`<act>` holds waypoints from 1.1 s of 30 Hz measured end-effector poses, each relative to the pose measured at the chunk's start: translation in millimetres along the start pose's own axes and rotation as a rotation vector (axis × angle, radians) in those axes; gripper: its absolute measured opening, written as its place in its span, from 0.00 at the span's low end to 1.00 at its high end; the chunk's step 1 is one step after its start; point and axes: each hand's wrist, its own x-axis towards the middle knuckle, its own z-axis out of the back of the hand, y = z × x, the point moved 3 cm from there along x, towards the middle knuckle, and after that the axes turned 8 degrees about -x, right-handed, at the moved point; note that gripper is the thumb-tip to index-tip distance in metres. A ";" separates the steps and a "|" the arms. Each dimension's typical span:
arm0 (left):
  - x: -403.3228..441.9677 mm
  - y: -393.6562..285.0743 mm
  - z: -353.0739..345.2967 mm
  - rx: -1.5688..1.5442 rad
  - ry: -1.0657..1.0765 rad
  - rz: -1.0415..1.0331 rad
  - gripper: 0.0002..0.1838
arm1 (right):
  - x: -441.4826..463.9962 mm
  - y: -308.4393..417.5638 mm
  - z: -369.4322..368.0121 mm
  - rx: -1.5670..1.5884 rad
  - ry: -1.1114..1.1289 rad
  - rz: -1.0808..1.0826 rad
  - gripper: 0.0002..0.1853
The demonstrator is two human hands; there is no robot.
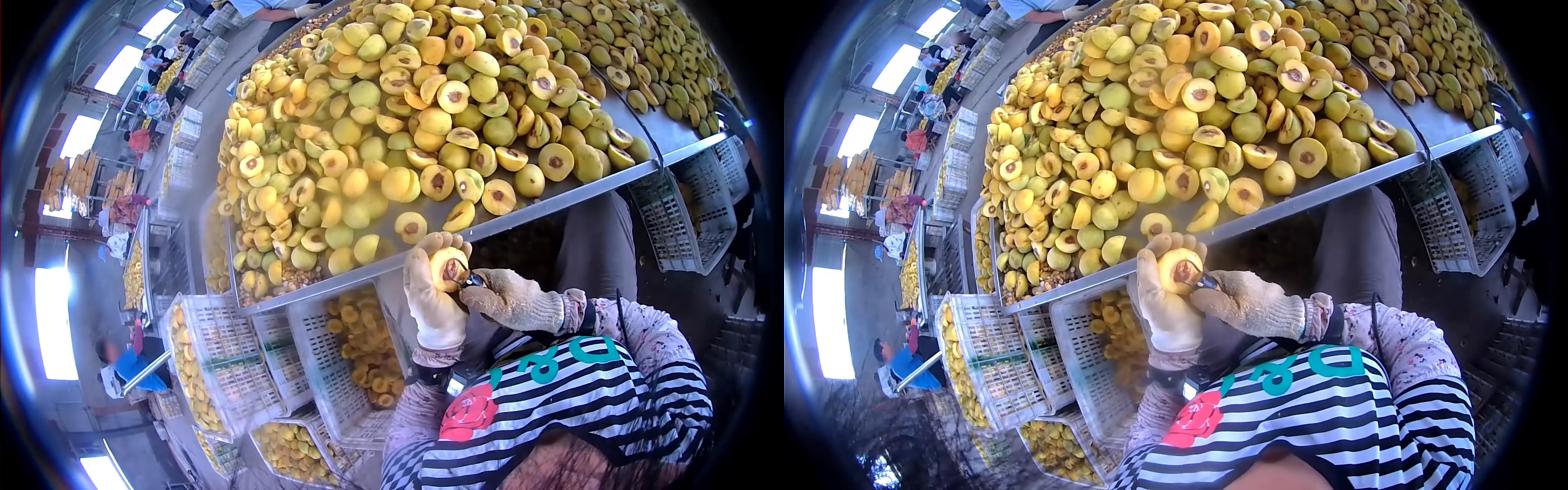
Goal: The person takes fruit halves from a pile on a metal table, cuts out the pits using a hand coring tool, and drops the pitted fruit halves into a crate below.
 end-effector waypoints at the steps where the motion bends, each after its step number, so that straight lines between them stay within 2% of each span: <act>1: -1.1 -0.7 -3.7 0.025 -0.025 -0.022 0.20 | 2.0 -5.2 -1.9 -0.010 0.002 0.011 0.30; 3: 1.0 -5.6 -7.2 0.085 0.043 -0.002 0.20 | 6.3 -12.7 -3.7 -0.001 0.000 0.073 0.32; 5: 3.3 -4.6 -10.4 0.077 0.098 0.004 0.19 | 3.7 -13.6 -0.6 0.035 0.091 0.038 0.31; 9: -0.2 -2.0 -15.1 0.441 0.195 -0.190 0.15 | -2.7 -4.4 12.5 0.226 0.252 -0.127 0.26; 10: -2.1 3.3 -21.7 0.551 0.319 -0.387 0.15 | -0.7 0.0 17.1 0.155 0.153 -0.010 0.24; 12: -3.3 11.2 -26.8 0.456 0.392 -0.341 0.17 | 2.5 -8.6 23.3 0.143 0.059 0.060 0.23; 14: -3.7 10.5 -21.0 0.229 0.395 -0.058 0.19 | -1.8 -14.9 29.6 0.150 0.005 0.084 0.21; 16: 0.0 14.4 -8.5 0.229 0.366 -0.035 0.20 | -3.6 -26.7 30.0 0.119 -0.071 0.121 0.19; 17: 1.9 13.1 -1.5 0.222 0.350 -0.022 0.21 | -8.9 -22.2 35.9 0.260 -0.053 0.021 0.18; 19: 4.1 9.6 8.2 0.294 0.380 -0.002 0.26 | -12.0 -5.2 38.7 0.399 -0.052 -0.032 0.19; 20: 4.0 11.1 8.6 0.336 0.336 0.043 0.26 | -9.9 -2.6 38.2 0.320 -0.100 0.054 0.20; 22: 2.3 16.4 6.7 0.413 0.252 0.134 0.26 | -7.6 2.4 36.7 0.224 -0.146 0.063 0.22; 25: -4.4 20.7 -8.2 0.702 0.280 -0.151 0.23 | -3.0 4.7 39.7 0.059 -0.226 0.072 0.24; 27: -9.2 19.7 -13.5 0.753 0.296 -0.208 0.19 | 0.2 -1.0 39.2 -0.078 -0.234 0.098 0.23; 29: -8.8 15.7 -17.4 0.734 0.328 -0.173 0.17 | 4.3 -2.0 41.2 -0.164 -0.198 0.104 0.22; 31: -15.3 6.4 -31.7 0.991 0.363 -0.175 0.16 | 2.0 5.9 46.4 -0.128 -0.126 0.073 0.20; 33: -15.1 9.5 -26.1 1.107 0.424 -0.271 0.16 | 2.8 4.2 50.9 -0.155 -0.085 0.092 0.16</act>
